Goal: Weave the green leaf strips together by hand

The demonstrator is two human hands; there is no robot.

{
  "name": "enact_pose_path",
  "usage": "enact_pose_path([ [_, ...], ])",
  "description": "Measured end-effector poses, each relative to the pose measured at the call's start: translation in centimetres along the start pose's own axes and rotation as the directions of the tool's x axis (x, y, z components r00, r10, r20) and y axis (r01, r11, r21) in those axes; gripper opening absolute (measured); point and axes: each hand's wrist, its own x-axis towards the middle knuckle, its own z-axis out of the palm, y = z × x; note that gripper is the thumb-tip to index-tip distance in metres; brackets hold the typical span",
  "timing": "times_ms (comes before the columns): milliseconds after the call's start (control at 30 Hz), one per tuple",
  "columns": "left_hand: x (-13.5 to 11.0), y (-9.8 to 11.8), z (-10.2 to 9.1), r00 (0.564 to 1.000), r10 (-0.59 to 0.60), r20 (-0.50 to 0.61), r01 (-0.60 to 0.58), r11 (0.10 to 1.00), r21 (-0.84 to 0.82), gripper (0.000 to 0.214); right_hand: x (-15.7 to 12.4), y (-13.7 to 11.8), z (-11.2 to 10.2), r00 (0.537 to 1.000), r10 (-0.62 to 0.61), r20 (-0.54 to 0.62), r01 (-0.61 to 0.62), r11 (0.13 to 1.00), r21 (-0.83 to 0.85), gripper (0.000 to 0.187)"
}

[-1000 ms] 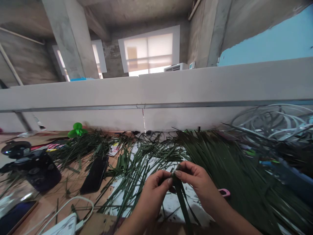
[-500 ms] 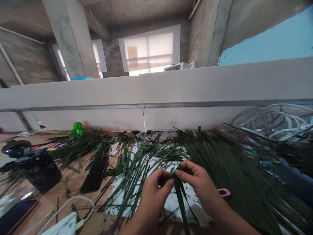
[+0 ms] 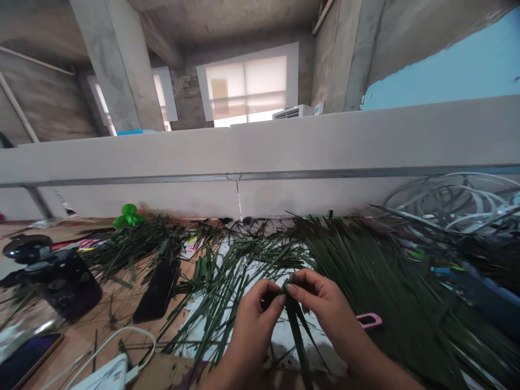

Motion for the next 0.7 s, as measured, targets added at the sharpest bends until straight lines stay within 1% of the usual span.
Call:
enact_pose_path([
  [133, 0.5, -0.4, -0.2, 1.000, -0.014, -0.021, 0.010, 0.987, -0.161, 0.017, 0.0, 0.4, 0.3, 0.997, 0.064, 0.039, -0.065, 0.997, 0.027, 0.030],
  [233, 0.6, -0.4, -0.2, 0.999, -0.037, -0.015, 0.031, 0.965, -0.260, 0.019, 0.0, 0.4, 0.4, 0.997, 0.055, 0.049, -0.056, 0.998, 0.015, 0.027],
  [400, 0.3, -0.3, 0.0, 0.997, -0.078, -0.027, 0.062, 0.927, -0.370, 0.020, -0.1, -0.6, 0.4, 0.996, 0.030, 0.090, -0.024, 0.998, -0.062, 0.029],
  [500, 0.2, -0.2, 0.0, 0.995, -0.100, -0.025, 0.081, 0.908, -0.411, 0.022, -0.2, -1.0, 0.4, 0.994, 0.034, 0.105, -0.025, 0.995, -0.091, 0.029],
  [700, 0.5, -0.1, -0.1, 0.991, -0.129, -0.034, 0.101, 0.894, -0.435, 0.028, -0.2, -1.1, 0.2, 0.990, 0.075, 0.117, -0.064, 0.994, -0.092, 0.029],
])
